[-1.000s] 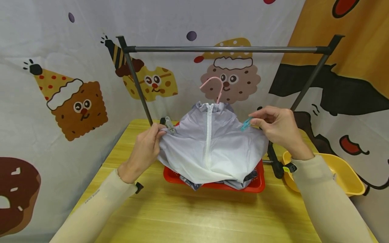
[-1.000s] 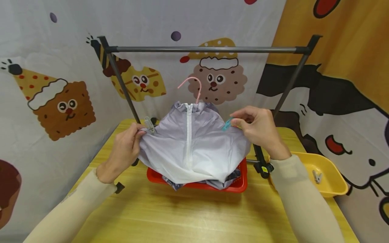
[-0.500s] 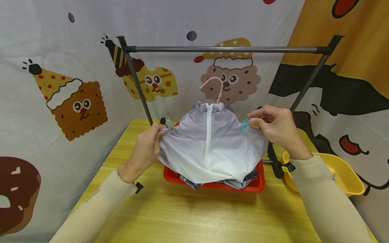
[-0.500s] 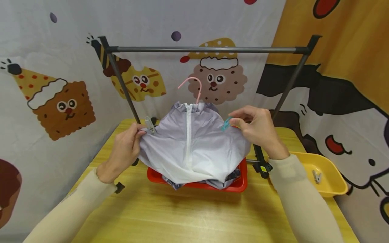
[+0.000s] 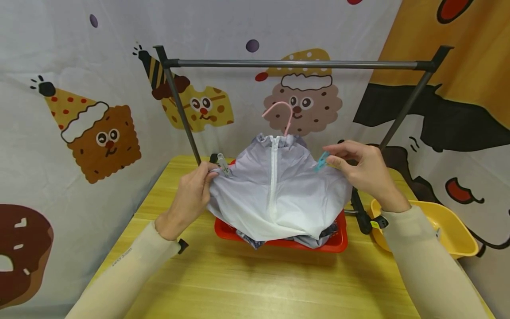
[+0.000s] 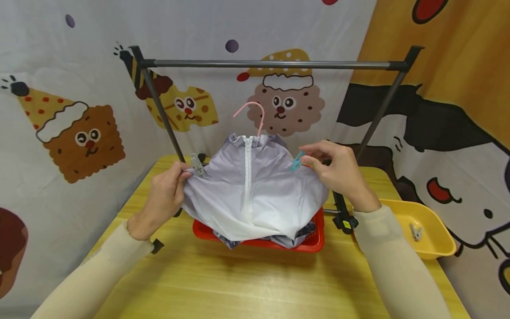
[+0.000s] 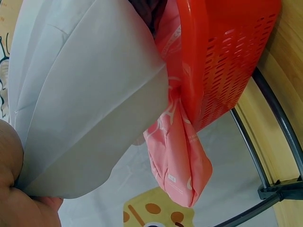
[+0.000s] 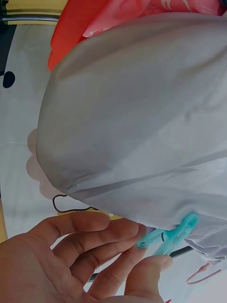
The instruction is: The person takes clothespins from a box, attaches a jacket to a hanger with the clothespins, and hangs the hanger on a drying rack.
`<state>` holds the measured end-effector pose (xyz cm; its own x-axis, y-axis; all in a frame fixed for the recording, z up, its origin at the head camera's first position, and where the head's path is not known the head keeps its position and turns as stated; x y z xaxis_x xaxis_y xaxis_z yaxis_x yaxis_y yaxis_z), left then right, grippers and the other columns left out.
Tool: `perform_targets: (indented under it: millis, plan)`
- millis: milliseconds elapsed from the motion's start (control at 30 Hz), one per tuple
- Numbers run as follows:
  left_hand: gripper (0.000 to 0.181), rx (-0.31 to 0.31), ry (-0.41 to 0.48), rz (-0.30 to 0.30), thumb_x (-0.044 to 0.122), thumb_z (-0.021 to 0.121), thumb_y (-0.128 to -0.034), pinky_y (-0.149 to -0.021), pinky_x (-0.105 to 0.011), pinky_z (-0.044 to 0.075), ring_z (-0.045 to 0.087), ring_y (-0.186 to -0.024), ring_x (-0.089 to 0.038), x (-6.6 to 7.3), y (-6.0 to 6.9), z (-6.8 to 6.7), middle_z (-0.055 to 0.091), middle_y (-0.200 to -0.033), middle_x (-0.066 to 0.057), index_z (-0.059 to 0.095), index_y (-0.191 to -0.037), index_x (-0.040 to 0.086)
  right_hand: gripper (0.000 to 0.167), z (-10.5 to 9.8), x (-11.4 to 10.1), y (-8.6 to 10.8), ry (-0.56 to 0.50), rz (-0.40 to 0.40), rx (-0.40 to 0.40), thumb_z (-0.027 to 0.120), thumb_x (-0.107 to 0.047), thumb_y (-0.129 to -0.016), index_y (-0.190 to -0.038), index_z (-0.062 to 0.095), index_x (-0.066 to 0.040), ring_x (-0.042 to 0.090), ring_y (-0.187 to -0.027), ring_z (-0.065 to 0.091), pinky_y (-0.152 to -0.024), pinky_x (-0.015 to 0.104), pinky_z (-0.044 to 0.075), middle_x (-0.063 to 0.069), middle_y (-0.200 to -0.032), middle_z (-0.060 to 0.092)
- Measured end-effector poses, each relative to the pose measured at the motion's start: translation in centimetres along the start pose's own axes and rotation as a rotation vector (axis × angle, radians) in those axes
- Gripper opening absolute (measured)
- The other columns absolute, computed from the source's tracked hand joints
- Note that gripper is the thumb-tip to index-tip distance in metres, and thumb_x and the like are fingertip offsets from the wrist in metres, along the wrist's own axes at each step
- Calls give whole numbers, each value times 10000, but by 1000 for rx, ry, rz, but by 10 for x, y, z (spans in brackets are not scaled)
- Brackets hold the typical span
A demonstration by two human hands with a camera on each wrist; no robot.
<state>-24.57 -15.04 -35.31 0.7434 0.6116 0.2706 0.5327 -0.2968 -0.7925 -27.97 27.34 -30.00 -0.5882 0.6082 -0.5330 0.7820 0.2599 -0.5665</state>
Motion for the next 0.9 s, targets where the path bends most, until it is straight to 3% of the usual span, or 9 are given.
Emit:
perform_targets:
  millis: [600, 900]
  plan:
    - [77, -2, 12, -15, -53, 707, -1098, -803, -509, 727, 826, -870, -360, -4, 3, 0, 781, -985, -216, 667, -1163, -55, 373, 1, 3, 7, -33, 4, -2, 868, -46, -1049, -1415, 827, -102, -103, -1019, 737, -958, 50, 566, 108, -1266, 872]
    - [66, -12, 0, -22, -36, 704, -1109, -843, -523, 729, 843, -907, -382, -5, 2, -2, 797, -1012, -225, 665, -1157, -59, 331, 0, 12, 17, -15, 93, -35, 828, -125, -1098, -1429, 819, -135, -114, -1075, 711, -972, 33, 538, 110, -1344, 855]
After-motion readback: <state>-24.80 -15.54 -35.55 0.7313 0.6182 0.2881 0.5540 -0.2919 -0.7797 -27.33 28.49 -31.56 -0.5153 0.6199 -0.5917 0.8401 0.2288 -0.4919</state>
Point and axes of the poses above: each hand's wrist, its own y-axis away from the middle knuckle, its own z-axis out of the palm, x = y × z, the point moved 4 cm from there along -y, towards the middle knuckle
